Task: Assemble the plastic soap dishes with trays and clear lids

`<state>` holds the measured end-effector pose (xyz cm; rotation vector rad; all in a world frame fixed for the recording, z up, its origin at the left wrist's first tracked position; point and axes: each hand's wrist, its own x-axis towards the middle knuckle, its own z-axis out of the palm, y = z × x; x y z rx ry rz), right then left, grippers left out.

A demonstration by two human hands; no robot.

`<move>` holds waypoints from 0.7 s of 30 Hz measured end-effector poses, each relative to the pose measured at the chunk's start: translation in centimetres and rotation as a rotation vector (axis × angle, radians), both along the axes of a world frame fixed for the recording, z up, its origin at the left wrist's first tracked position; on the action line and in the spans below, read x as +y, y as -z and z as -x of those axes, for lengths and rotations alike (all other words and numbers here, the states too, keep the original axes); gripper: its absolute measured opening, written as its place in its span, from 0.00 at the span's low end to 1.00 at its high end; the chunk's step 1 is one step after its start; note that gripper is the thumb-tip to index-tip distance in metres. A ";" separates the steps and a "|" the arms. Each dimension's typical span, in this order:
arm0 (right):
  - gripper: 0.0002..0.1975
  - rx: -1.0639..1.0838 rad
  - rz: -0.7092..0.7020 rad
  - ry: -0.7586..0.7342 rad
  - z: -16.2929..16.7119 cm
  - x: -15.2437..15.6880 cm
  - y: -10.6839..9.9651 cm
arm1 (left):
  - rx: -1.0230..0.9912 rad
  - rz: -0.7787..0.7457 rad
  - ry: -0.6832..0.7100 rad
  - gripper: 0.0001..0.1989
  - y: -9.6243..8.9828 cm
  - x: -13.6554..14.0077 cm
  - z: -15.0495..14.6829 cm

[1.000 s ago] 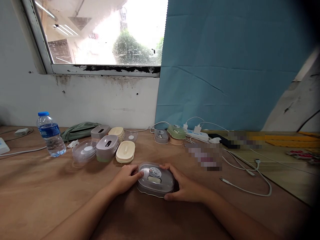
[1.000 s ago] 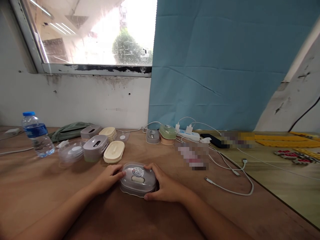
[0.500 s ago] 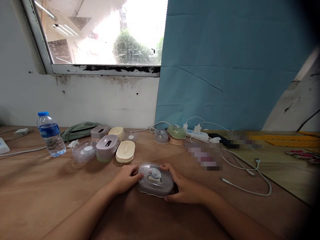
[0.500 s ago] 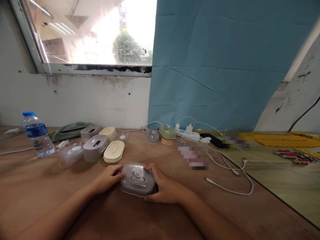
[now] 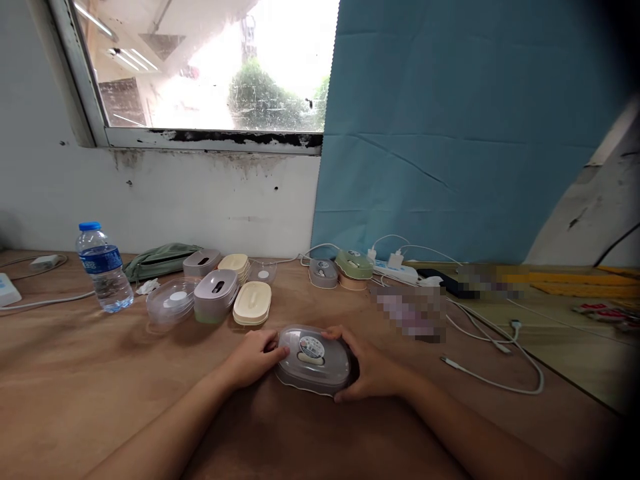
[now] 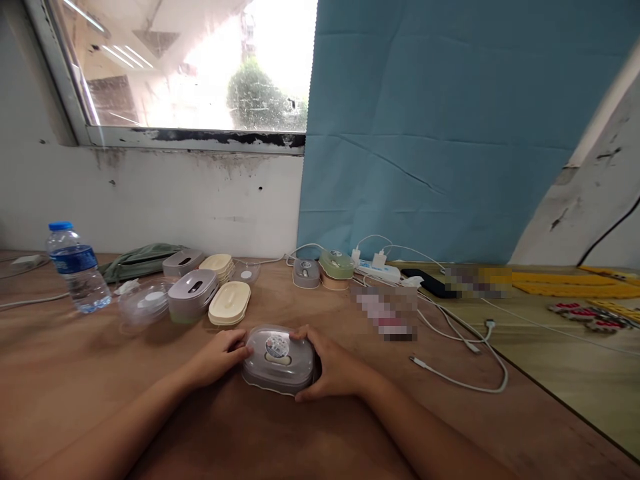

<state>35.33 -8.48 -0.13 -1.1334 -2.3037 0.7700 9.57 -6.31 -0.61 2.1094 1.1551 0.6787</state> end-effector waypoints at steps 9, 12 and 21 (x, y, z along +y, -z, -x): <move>0.36 0.333 -0.232 0.241 -0.4 5.1 2.3 | -0.748 0.425 -0.207 0.20 0.6 2.2 0.2; 0.35 0.337 -0.446 0.490 0.2 7.8 1.9 | -0.774 0.425 -0.235 0.19 0.7 2.7 0.3; 0.32 0.220 -0.730 0.769 2.1 16.1 0.9 | -0.801 0.397 -0.228 0.16 1.2 2.9 0.1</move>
